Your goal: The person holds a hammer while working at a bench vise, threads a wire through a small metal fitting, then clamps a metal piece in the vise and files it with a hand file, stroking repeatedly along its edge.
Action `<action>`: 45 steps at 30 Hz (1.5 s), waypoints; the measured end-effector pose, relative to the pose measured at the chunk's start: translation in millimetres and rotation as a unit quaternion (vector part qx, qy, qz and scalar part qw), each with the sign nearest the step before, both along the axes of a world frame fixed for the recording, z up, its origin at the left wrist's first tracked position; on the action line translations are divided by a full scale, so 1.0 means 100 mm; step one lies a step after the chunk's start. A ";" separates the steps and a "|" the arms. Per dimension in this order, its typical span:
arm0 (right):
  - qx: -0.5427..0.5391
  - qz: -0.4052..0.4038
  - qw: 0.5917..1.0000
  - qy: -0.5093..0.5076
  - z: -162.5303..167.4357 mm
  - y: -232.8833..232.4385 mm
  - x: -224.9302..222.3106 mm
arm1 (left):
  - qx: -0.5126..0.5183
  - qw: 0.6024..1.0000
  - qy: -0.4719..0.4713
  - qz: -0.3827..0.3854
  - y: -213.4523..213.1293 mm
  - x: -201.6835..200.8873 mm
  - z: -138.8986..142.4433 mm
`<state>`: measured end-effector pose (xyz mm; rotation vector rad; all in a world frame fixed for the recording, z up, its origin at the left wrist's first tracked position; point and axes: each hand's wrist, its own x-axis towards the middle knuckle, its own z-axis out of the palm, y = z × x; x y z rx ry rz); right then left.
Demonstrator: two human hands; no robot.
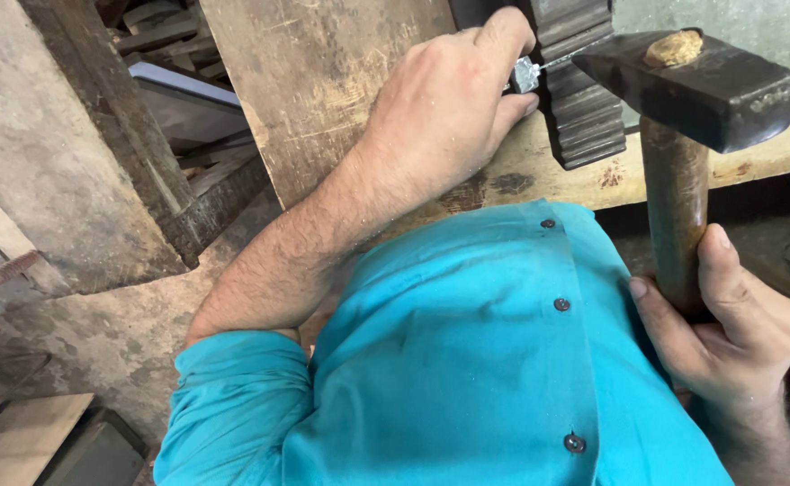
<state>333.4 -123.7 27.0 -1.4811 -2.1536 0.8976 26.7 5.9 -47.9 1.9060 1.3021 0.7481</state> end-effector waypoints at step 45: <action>0.043 -0.003 0.999 -0.005 -0.08 -0.05 -0.22 | -0.376 0.891 -0.186 -0.172 0.46 -0.26 -0.08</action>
